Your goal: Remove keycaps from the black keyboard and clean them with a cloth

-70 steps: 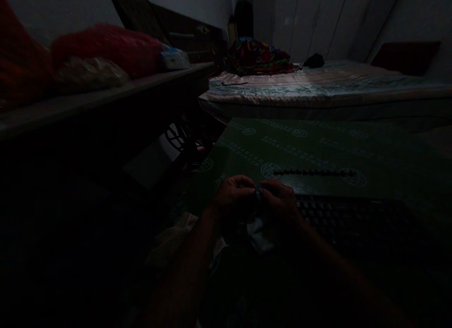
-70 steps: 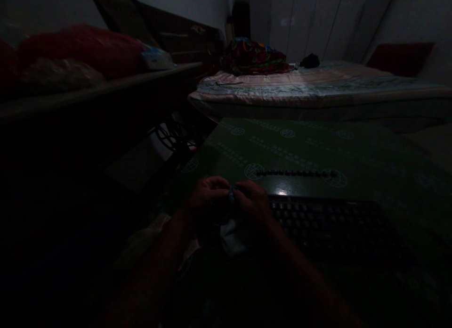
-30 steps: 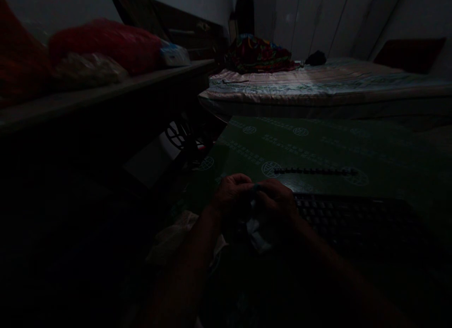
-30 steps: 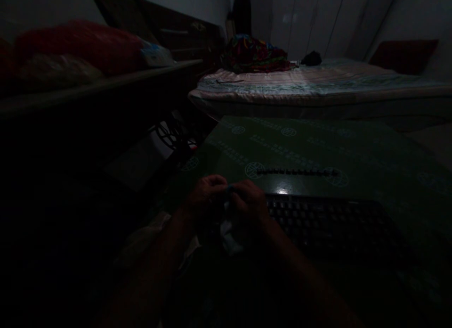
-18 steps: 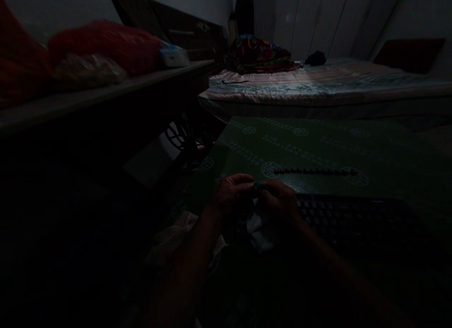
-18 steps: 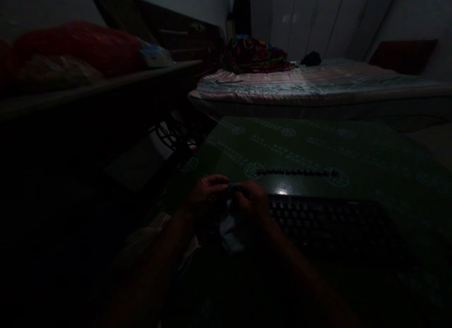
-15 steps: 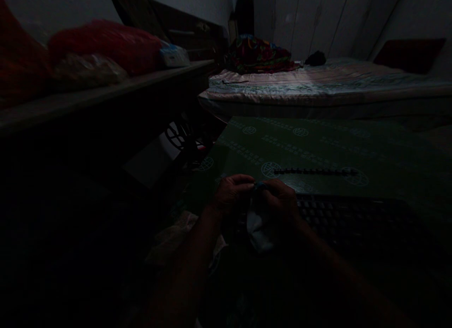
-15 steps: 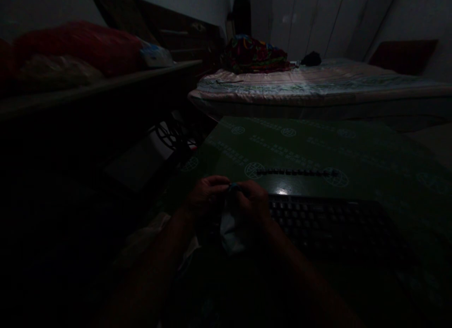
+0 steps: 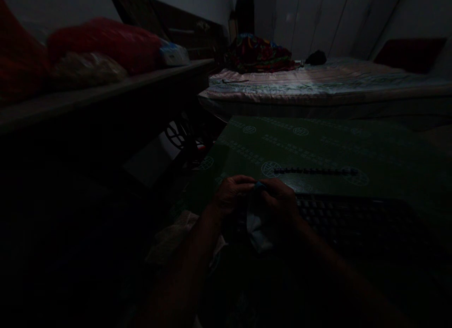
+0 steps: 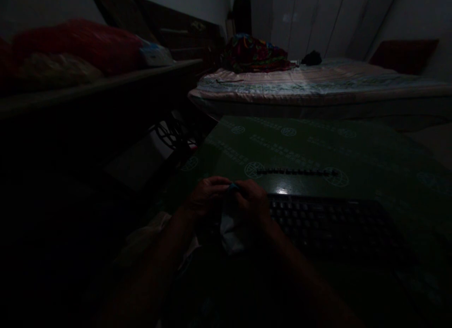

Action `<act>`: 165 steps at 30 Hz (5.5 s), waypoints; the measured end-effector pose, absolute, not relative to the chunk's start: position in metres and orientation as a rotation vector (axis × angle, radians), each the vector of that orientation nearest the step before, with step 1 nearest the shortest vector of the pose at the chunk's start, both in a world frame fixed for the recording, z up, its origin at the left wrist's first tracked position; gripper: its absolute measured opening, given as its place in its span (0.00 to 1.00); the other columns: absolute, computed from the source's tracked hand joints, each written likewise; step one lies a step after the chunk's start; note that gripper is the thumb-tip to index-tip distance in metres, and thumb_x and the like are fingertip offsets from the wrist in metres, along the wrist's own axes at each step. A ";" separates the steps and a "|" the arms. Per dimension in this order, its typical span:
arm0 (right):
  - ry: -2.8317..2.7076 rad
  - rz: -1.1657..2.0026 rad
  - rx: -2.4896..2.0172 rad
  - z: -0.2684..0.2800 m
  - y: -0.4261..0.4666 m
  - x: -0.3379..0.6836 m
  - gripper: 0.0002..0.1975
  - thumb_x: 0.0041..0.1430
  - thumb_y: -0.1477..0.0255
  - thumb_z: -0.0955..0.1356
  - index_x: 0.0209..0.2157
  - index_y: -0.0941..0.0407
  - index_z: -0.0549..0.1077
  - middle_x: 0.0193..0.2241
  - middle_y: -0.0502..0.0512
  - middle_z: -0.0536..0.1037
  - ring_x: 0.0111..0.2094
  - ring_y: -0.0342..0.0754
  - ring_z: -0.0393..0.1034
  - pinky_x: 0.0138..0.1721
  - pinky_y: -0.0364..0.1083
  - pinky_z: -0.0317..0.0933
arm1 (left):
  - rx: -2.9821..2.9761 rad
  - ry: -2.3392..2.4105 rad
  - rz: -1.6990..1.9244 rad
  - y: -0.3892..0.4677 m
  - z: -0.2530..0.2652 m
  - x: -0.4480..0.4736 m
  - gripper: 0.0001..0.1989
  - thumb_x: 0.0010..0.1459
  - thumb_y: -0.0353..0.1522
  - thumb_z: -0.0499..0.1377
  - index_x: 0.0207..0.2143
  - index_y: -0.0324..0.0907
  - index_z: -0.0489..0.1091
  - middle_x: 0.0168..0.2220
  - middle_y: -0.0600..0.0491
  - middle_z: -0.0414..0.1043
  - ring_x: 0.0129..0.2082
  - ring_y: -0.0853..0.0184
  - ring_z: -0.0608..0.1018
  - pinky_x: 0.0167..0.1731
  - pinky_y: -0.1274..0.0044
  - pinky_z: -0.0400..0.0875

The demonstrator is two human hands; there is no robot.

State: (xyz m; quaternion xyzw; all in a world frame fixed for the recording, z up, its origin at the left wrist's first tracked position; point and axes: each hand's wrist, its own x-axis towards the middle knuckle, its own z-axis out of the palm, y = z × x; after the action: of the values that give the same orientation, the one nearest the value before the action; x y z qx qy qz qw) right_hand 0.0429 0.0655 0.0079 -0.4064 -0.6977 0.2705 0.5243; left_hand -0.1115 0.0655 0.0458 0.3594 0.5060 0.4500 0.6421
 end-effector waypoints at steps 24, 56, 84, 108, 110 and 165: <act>-1.717 0.655 -0.999 0.011 0.064 0.043 0.08 0.54 0.70 0.66 0.32 0.55 0.77 0.27 0.54 0.77 0.30 0.46 0.71 0.32 0.43 0.63 | 0.811 1.219 1.089 0.067 0.042 -0.106 0.14 0.30 0.30 0.71 0.24 0.35 0.74 0.25 0.52 0.76 0.24 0.70 0.75 0.28 0.78 0.68; -1.292 1.263 -1.039 0.020 0.065 0.045 0.09 0.45 0.66 0.69 0.27 0.57 0.75 0.22 0.49 0.73 0.23 0.42 0.65 0.23 0.40 0.57 | 0.890 1.127 0.984 0.063 0.050 -0.109 0.14 0.33 0.30 0.70 0.26 0.37 0.75 0.23 0.53 0.75 0.22 0.70 0.75 0.28 0.77 0.69; -1.439 0.926 -1.045 0.004 0.069 0.041 0.10 0.50 0.68 0.66 0.36 0.55 0.72 0.31 0.51 0.76 0.33 0.47 0.71 0.35 0.44 0.63 | 0.931 1.172 0.906 0.062 0.048 -0.111 0.12 0.34 0.30 0.70 0.25 0.37 0.73 0.21 0.55 0.73 0.20 0.71 0.73 0.24 0.78 0.66; -1.732 0.835 -0.862 0.019 0.063 0.045 0.08 0.53 0.69 0.67 0.35 0.54 0.76 0.32 0.54 0.75 0.35 0.47 0.69 0.36 0.45 0.62 | 0.869 1.143 1.019 0.066 0.049 -0.113 0.14 0.32 0.31 0.69 0.24 0.37 0.69 0.19 0.57 0.69 0.18 0.73 0.71 0.21 0.80 0.64; -1.710 0.862 -0.872 0.017 0.064 0.045 0.08 0.53 0.68 0.67 0.33 0.54 0.77 0.30 0.53 0.75 0.33 0.46 0.69 0.35 0.44 0.62 | 0.876 1.134 1.013 0.064 0.051 -0.112 0.14 0.32 0.31 0.68 0.24 0.37 0.68 0.19 0.58 0.69 0.17 0.74 0.71 0.20 0.81 0.64; -1.609 0.907 -0.879 0.008 0.070 0.045 0.10 0.53 0.68 0.67 0.36 0.54 0.77 0.30 0.52 0.76 0.33 0.47 0.70 0.35 0.45 0.63 | 0.899 1.098 1.090 0.067 0.045 -0.111 0.16 0.32 0.29 0.69 0.26 0.38 0.69 0.23 0.58 0.70 0.21 0.73 0.73 0.24 0.81 0.66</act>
State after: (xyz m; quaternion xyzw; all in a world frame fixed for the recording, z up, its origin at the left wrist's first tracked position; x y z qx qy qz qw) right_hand 0.0453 0.0698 0.0077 -0.3667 -0.6715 0.3786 0.5208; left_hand -0.1113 0.0671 0.0449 0.3918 0.4785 0.4753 0.6258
